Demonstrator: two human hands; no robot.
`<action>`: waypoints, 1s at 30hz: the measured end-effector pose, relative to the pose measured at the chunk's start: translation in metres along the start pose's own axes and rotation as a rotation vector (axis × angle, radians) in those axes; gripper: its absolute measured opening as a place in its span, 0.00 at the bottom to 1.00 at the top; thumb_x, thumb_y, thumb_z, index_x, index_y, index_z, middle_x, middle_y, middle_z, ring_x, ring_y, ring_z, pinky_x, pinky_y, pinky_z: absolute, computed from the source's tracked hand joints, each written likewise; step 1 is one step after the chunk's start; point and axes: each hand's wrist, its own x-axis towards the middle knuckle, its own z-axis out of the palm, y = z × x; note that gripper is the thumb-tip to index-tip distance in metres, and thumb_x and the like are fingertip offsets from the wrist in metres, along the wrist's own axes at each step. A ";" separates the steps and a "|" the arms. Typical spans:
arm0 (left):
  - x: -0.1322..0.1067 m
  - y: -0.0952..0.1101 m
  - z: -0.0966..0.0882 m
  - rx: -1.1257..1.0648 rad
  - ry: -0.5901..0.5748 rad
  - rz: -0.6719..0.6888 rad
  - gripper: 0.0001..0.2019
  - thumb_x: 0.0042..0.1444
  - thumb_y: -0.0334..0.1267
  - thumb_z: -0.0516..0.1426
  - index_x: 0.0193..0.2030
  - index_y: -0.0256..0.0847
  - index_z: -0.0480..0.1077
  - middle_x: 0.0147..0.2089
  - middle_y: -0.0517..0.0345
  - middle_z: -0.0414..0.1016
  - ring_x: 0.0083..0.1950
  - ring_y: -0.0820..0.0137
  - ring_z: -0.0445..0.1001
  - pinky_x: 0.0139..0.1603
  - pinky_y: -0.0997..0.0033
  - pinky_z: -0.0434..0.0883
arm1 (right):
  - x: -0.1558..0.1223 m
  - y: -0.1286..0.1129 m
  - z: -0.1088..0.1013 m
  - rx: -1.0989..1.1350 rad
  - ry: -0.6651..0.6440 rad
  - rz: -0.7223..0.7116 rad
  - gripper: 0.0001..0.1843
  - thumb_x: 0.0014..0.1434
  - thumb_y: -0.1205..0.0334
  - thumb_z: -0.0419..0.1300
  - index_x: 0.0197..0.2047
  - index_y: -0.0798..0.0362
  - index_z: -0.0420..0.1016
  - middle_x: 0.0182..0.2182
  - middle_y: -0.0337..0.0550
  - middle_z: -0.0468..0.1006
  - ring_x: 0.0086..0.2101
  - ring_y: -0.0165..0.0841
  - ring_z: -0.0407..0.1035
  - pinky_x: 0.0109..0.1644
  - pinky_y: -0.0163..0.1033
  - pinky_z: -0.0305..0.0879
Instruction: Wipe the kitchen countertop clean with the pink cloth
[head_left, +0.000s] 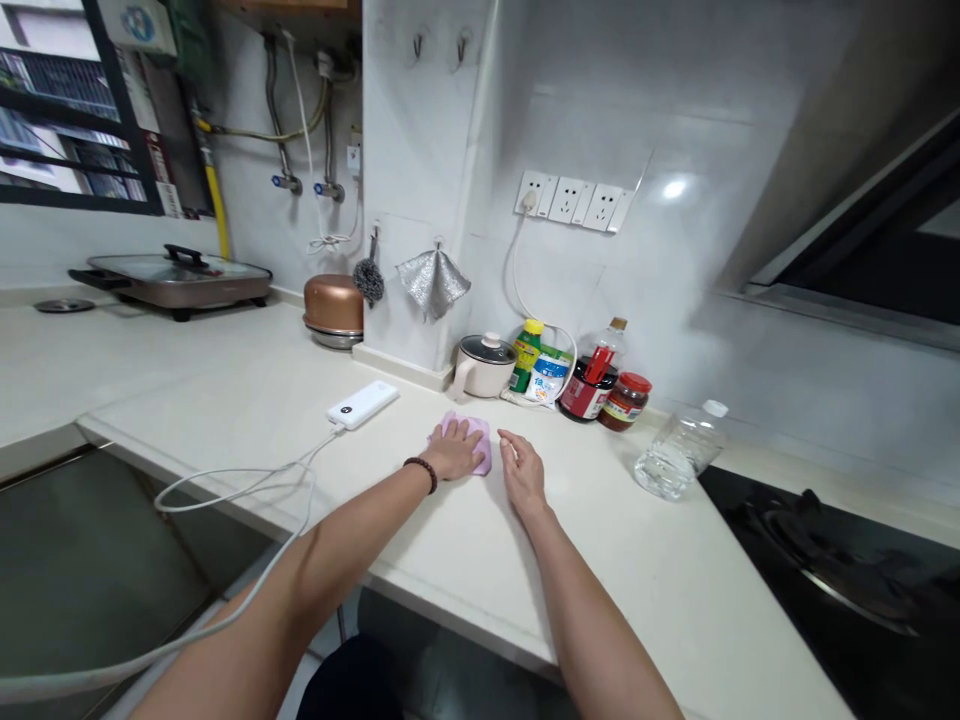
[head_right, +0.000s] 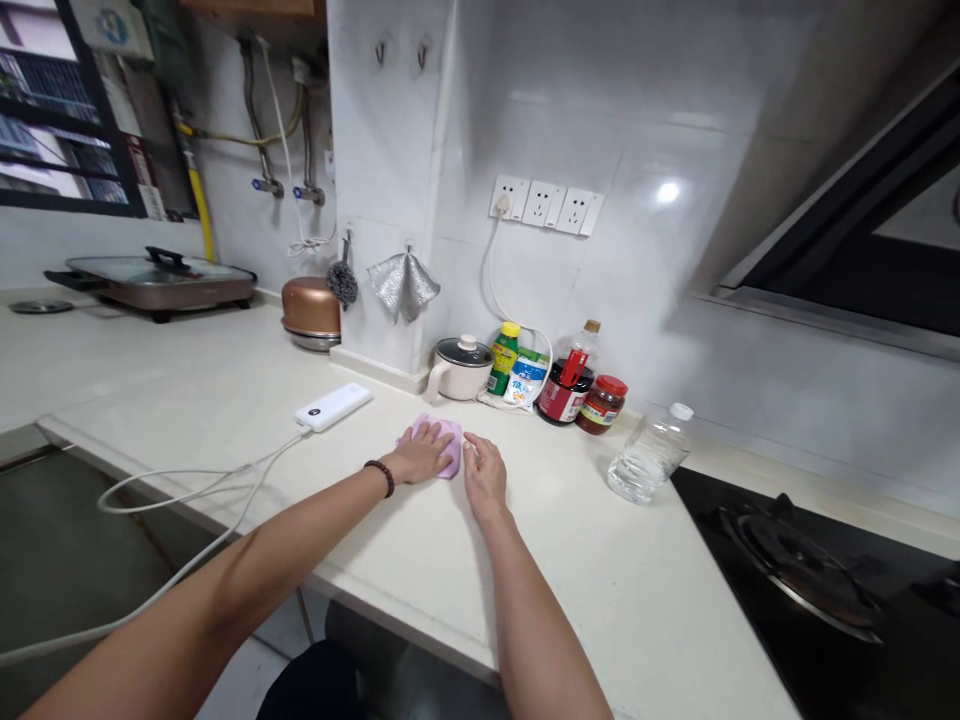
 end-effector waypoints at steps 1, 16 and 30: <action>-0.007 0.001 0.000 0.011 -0.006 0.027 0.33 0.68 0.55 0.41 0.77 0.45 0.48 0.80 0.44 0.41 0.79 0.45 0.38 0.72 0.36 0.43 | 0.000 0.000 0.000 0.004 0.004 -0.004 0.22 0.67 0.48 0.51 0.51 0.48 0.81 0.49 0.46 0.82 0.52 0.39 0.72 0.61 0.47 0.65; -0.154 0.034 0.005 0.013 -0.180 0.471 0.34 0.69 0.58 0.42 0.78 0.49 0.45 0.80 0.49 0.35 0.80 0.50 0.32 0.75 0.38 0.40 | -0.001 0.001 -0.001 -0.013 0.033 -0.012 0.23 0.68 0.47 0.49 0.50 0.47 0.82 0.48 0.45 0.83 0.51 0.40 0.73 0.58 0.47 0.67; 0.004 0.053 0.005 0.058 -0.149 0.301 0.34 0.67 0.46 0.49 0.77 0.41 0.47 0.79 0.41 0.41 0.79 0.44 0.35 0.72 0.31 0.39 | -0.001 -0.007 -0.002 0.005 0.027 -0.032 0.21 0.67 0.51 0.51 0.50 0.48 0.82 0.48 0.47 0.82 0.52 0.40 0.72 0.61 0.48 0.66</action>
